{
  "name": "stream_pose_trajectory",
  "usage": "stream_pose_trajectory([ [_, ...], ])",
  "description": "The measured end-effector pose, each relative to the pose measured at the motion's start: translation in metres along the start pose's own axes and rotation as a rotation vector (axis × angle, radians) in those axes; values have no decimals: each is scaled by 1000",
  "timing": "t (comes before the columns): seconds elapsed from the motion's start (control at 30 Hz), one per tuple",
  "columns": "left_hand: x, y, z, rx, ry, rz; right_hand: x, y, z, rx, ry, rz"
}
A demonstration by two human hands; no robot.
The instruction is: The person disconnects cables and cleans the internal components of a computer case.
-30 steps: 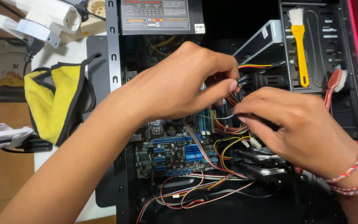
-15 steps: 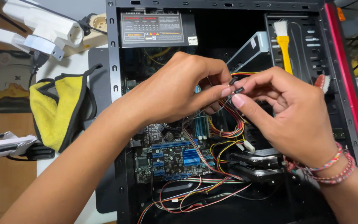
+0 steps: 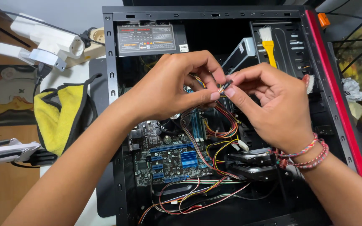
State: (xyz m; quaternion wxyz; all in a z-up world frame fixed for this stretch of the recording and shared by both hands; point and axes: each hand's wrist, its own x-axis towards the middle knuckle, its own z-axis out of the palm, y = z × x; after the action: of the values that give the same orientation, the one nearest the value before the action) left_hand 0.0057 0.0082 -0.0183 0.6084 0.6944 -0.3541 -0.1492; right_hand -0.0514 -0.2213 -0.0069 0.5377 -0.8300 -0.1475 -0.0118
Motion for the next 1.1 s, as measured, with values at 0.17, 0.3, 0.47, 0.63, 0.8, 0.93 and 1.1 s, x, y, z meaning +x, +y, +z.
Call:
stream_pose_trajectory([
  [0.17,1,-1,1,134,66,118,0,-2,1,95,-23,-36],
  [0.3,2,1,3,148,71,118,0,-2,1,125,-59,-83],
  [0.47,2,3,4,96,143,55,3,2,0,217,31,-45],
  [0.63,1,5,1,26,103,1,4,3,-3,90,94,-154],
  [0.8,1,2,-1,-16,16,85,3,-3,-2,-24,150,-223],
  [0.93,2,1,3,32,-52,-23,2,-12,-1,-159,134,-274],
  [1.1,3,-2,2,296,54,114,2,-30,-3,24,234,-125],
])
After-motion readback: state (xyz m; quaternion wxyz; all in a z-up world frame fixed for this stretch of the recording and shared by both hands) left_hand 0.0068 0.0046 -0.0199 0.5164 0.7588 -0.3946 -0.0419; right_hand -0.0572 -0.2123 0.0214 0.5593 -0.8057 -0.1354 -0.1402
